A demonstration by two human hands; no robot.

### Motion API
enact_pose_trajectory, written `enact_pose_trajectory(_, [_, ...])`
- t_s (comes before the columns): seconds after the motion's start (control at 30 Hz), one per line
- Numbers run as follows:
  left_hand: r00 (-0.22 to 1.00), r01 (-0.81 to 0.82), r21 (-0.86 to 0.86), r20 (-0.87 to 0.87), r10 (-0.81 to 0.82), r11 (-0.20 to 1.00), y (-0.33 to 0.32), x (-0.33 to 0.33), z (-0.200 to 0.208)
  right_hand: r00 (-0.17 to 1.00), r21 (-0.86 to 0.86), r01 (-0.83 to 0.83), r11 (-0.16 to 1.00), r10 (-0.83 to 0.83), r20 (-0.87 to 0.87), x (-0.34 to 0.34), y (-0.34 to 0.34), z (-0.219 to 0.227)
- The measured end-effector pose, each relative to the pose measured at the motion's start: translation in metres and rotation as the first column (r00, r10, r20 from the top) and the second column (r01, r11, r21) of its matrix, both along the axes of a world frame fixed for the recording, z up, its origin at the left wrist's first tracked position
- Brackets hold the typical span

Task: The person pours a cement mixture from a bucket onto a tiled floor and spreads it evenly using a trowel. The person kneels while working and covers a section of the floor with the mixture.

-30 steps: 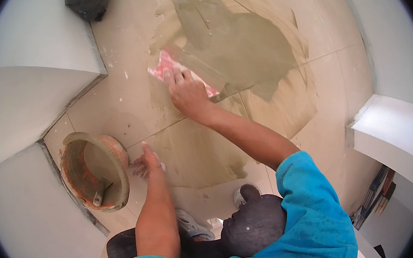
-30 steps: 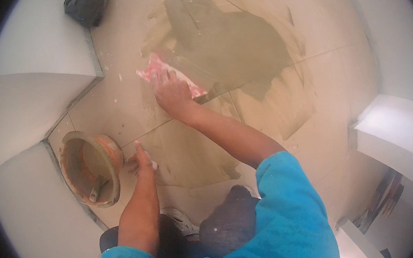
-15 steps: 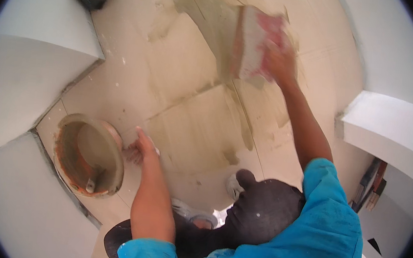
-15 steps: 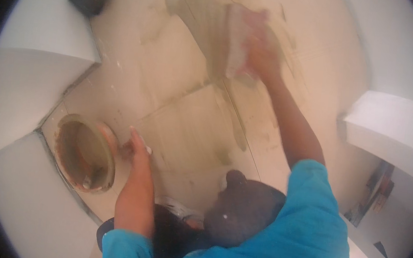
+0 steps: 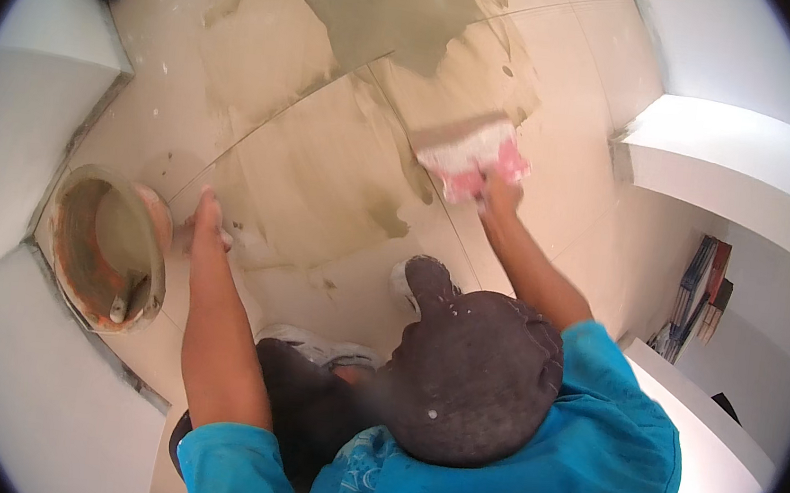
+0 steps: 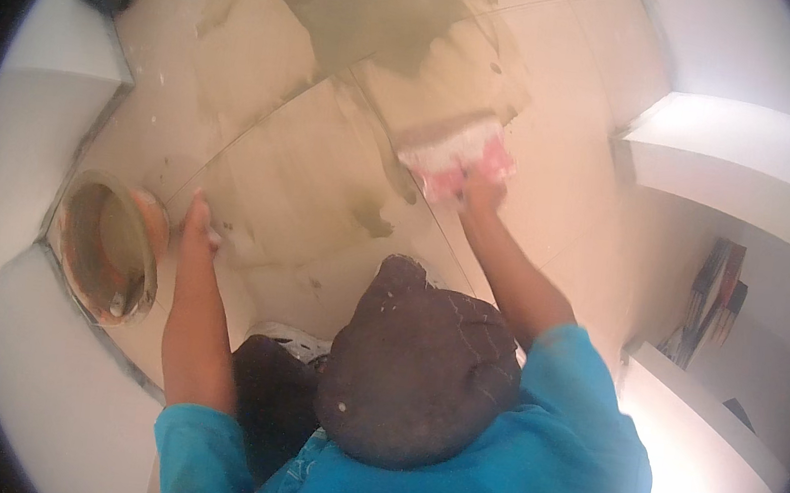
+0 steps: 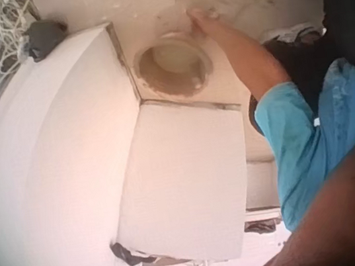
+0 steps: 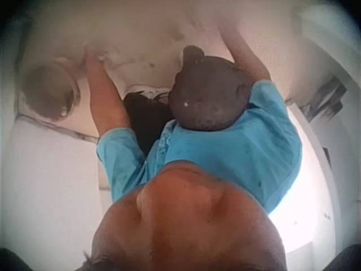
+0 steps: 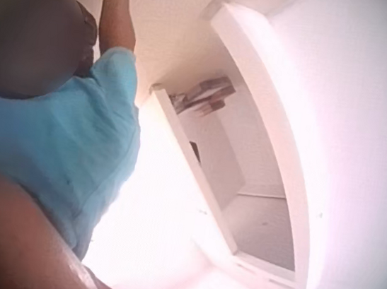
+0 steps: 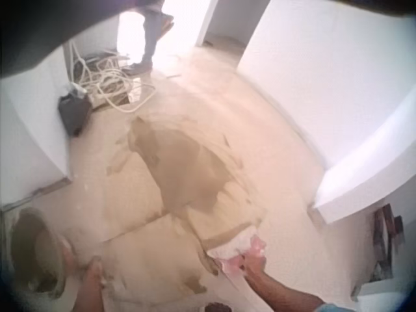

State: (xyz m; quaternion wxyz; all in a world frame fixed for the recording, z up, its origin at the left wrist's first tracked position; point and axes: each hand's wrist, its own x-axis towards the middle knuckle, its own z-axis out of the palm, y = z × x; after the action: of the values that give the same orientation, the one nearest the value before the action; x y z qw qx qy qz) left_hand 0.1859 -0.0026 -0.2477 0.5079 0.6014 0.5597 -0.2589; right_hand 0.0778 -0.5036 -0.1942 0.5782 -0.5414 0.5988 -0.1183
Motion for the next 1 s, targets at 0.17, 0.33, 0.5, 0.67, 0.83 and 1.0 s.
enact_pose_trajectory(0.17, [0.887, 0.462, 0.054, -0.005, -0.463, 0.885, 0.019, 0.020, 0.001, 0.984, -0.058, -0.038, 0.998, 0.047, 0.172, 0.132, 0.006, -0.014])
enact_pose_trajectory(0.33, [0.867, 0.482, 0.187, 0.040, -0.497, 0.856, -0.069, 0.100, 0.039, 0.961, -0.082, -0.099, 0.992, 0.117, 0.249, 0.216, -0.042, 0.026])
enact_pose_trajectory(0.5, [0.717, 0.475, 0.667, 0.085, -0.692, 0.574, -0.115, 0.151, 0.091, 0.949, -0.083, -0.250, 0.965, 0.261, 0.176, 0.214, -0.043, 0.105])
enact_pose_trajectory(0.67, [0.577, 0.132, 0.731, 0.492, -0.651, 0.669, -0.134, 0.179, 0.118, 0.964, -0.354, -0.264, 0.897, 0.255, -0.072, 0.120, -0.077, 0.132])
enact_pose_trajectory(0.83, [0.496, 0.176, 0.744, 0.499, -0.711, 0.645, -0.134, 0.185, 0.114, 0.998, -0.299, -0.037, 0.954, 0.017, -0.068, 0.028, -0.240, 0.065])
enact_pose_trajectory(1.0, [0.422, 0.112, 0.872, 0.392, -0.817, 0.476, -0.101, 0.210, 0.137, 0.952, -0.482, -0.303, 0.822, 0.286, -0.110, 0.079, -0.205, 0.024])
